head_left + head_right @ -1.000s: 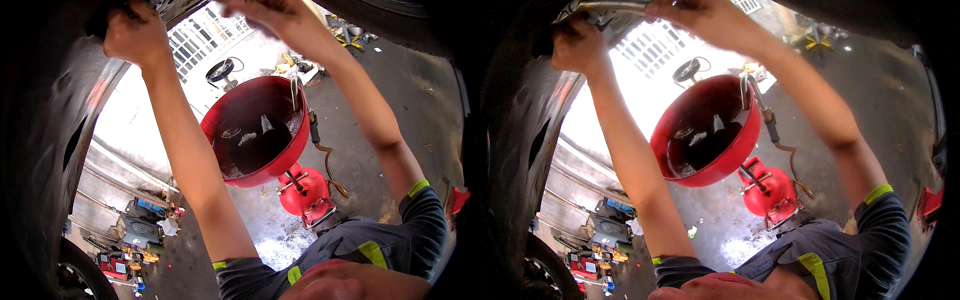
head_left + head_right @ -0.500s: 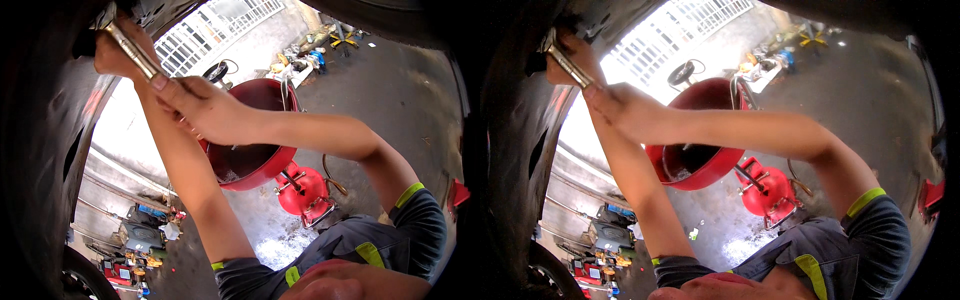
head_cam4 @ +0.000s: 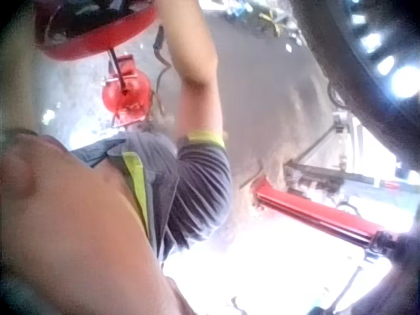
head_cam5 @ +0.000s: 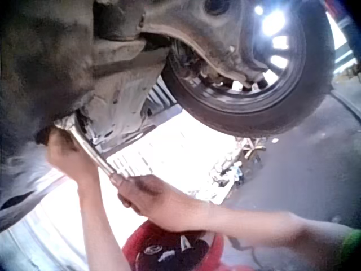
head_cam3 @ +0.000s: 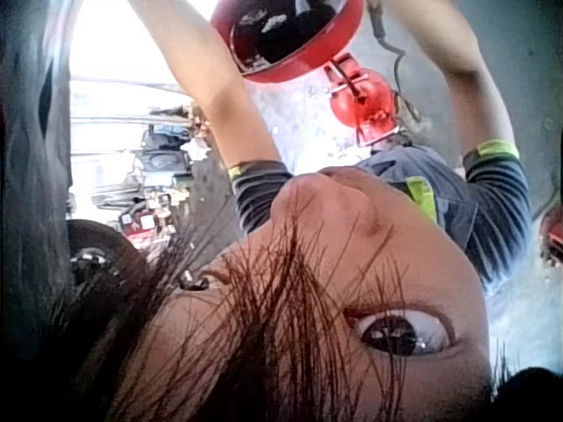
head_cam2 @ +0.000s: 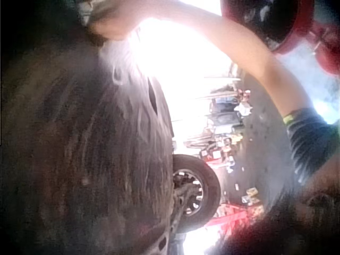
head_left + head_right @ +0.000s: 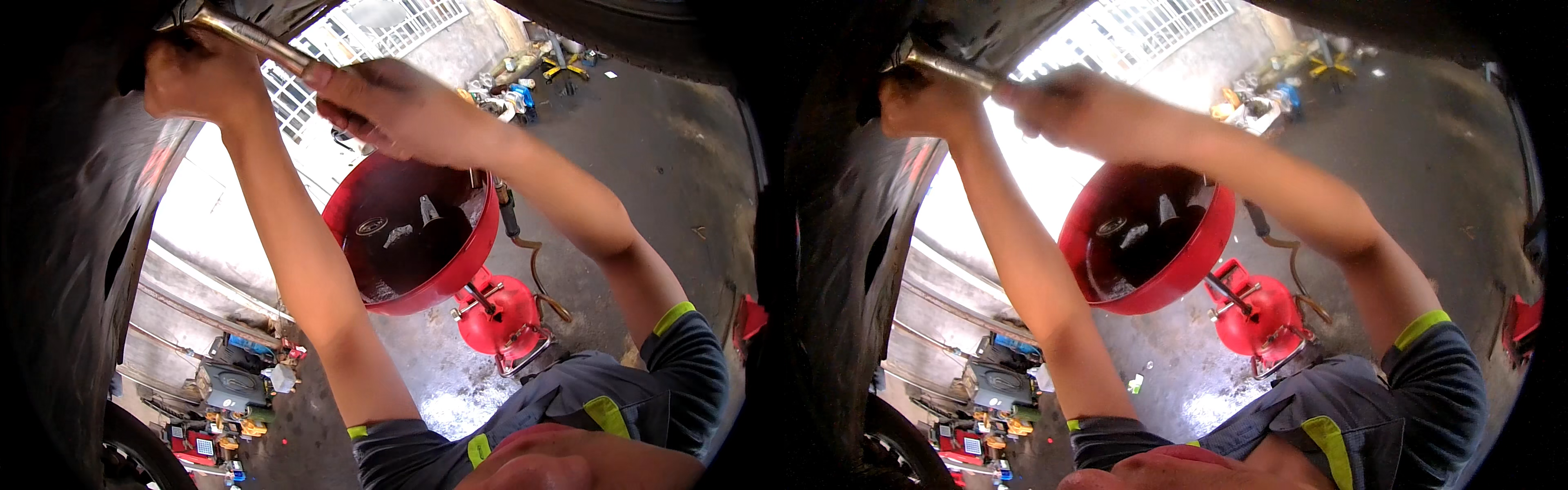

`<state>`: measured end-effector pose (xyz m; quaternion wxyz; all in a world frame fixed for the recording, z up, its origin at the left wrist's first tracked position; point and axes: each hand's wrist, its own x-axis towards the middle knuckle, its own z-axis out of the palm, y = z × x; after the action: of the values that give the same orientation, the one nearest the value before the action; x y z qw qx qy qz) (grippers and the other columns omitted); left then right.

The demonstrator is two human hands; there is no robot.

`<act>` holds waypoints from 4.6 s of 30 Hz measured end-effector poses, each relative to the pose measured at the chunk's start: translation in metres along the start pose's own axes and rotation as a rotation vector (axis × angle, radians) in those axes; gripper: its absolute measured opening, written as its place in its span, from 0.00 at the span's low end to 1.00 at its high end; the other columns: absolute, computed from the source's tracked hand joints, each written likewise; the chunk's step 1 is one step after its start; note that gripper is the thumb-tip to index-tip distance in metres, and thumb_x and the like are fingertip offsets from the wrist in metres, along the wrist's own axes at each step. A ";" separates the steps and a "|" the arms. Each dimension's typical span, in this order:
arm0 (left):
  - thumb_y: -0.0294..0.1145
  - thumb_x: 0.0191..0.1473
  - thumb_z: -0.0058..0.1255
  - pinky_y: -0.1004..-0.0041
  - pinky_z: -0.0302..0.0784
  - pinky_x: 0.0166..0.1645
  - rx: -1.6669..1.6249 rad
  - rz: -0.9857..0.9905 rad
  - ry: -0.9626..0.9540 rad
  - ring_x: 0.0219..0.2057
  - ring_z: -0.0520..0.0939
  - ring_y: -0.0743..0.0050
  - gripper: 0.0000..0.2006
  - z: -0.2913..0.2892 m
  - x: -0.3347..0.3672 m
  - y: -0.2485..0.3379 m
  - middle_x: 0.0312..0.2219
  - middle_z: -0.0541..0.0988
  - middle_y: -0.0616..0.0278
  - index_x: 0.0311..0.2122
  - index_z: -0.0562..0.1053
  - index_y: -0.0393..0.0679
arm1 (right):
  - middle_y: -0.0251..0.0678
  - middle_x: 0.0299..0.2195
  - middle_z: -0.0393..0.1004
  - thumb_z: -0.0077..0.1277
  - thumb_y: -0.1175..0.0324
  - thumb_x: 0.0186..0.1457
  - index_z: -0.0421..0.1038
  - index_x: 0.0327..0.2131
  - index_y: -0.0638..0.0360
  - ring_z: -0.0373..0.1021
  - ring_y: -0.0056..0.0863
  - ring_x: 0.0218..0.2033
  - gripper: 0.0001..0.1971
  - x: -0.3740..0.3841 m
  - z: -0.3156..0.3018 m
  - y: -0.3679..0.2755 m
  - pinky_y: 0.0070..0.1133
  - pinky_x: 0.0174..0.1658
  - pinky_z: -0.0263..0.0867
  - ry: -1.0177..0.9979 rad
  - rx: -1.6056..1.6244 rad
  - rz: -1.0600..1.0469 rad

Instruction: The person removes the oil drain plug from the underside of a lifted vehicle using a socket wrench, allowing oil to drain into a red collection pan. After the oil drains, the person reinstalls and tightens the drain plug.

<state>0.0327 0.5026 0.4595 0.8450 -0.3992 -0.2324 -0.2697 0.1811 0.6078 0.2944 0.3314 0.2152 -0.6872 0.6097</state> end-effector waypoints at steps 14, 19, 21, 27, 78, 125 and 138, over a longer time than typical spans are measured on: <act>0.40 0.49 0.59 0.71 0.72 0.18 0.136 0.139 0.032 0.14 0.83 0.63 0.16 0.004 -0.001 -0.016 0.15 0.81 0.53 0.19 0.78 0.36 | 0.29 0.27 0.70 0.47 0.55 0.67 0.75 0.44 0.59 0.62 0.19 0.24 0.16 0.007 0.006 0.022 0.17 0.29 0.60 0.062 0.013 -0.159; 0.41 0.50 0.56 0.70 0.72 0.18 0.009 0.044 -0.037 0.13 0.81 0.62 0.18 0.002 -0.006 0.004 0.14 0.80 0.53 0.18 0.78 0.37 | 0.28 0.24 0.63 0.38 0.39 0.67 0.68 0.39 0.61 0.59 0.16 0.22 0.29 -0.013 0.071 -0.002 0.18 0.23 0.59 -0.095 0.410 0.001; 0.41 0.50 0.56 0.70 0.72 0.18 0.031 0.007 -0.028 0.13 0.81 0.62 0.18 0.000 -0.007 0.005 0.14 0.80 0.53 0.18 0.78 0.38 | 0.27 0.22 0.59 0.35 0.36 0.66 0.65 0.35 0.61 0.57 0.16 0.22 0.31 -0.014 0.087 -0.014 0.17 0.24 0.59 -0.203 0.645 0.080; 0.41 0.51 0.55 0.69 0.72 0.18 0.122 0.028 -0.056 0.13 0.81 0.62 0.17 0.004 -0.004 -0.004 0.14 0.80 0.53 0.18 0.78 0.38 | 0.36 0.33 0.68 0.44 0.58 0.67 0.69 0.53 0.56 0.65 0.21 0.26 0.17 -0.017 0.031 -0.003 0.19 0.29 0.65 -0.045 0.040 -0.182; 0.32 0.51 0.53 0.74 0.66 0.14 0.150 -0.021 -0.127 0.10 0.78 0.61 0.18 -0.006 0.005 0.017 0.10 0.75 0.54 0.14 0.70 0.34 | 0.29 0.21 0.67 0.55 0.51 0.62 0.80 0.38 0.57 0.59 0.15 0.20 0.17 0.010 -0.049 -0.025 0.16 0.24 0.55 0.239 -0.378 -0.449; 0.32 0.53 0.55 0.75 0.73 0.16 0.089 -0.074 -0.194 0.13 0.82 0.63 0.16 -0.006 0.001 0.008 0.14 0.80 0.53 0.20 0.77 0.30 | 0.32 0.27 0.76 0.51 0.45 0.62 0.78 0.42 0.56 0.71 0.21 0.29 0.23 0.037 -0.064 -0.046 0.22 0.34 0.65 0.159 -0.583 -0.438; 0.40 0.49 0.63 0.69 0.66 0.18 0.226 -0.115 -0.316 0.14 0.78 0.59 0.17 -0.019 -0.012 0.018 0.12 0.74 0.56 0.21 0.71 0.38 | 0.24 0.15 0.59 0.46 0.44 0.65 0.67 0.27 0.58 0.49 0.13 0.13 0.25 0.019 0.038 -0.020 0.17 0.15 0.45 -0.065 0.406 -0.147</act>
<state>0.0382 0.5003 0.4314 0.8206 -0.3253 -0.4132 -0.2237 0.1745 0.5697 0.3208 0.3027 0.3467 -0.5428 0.7025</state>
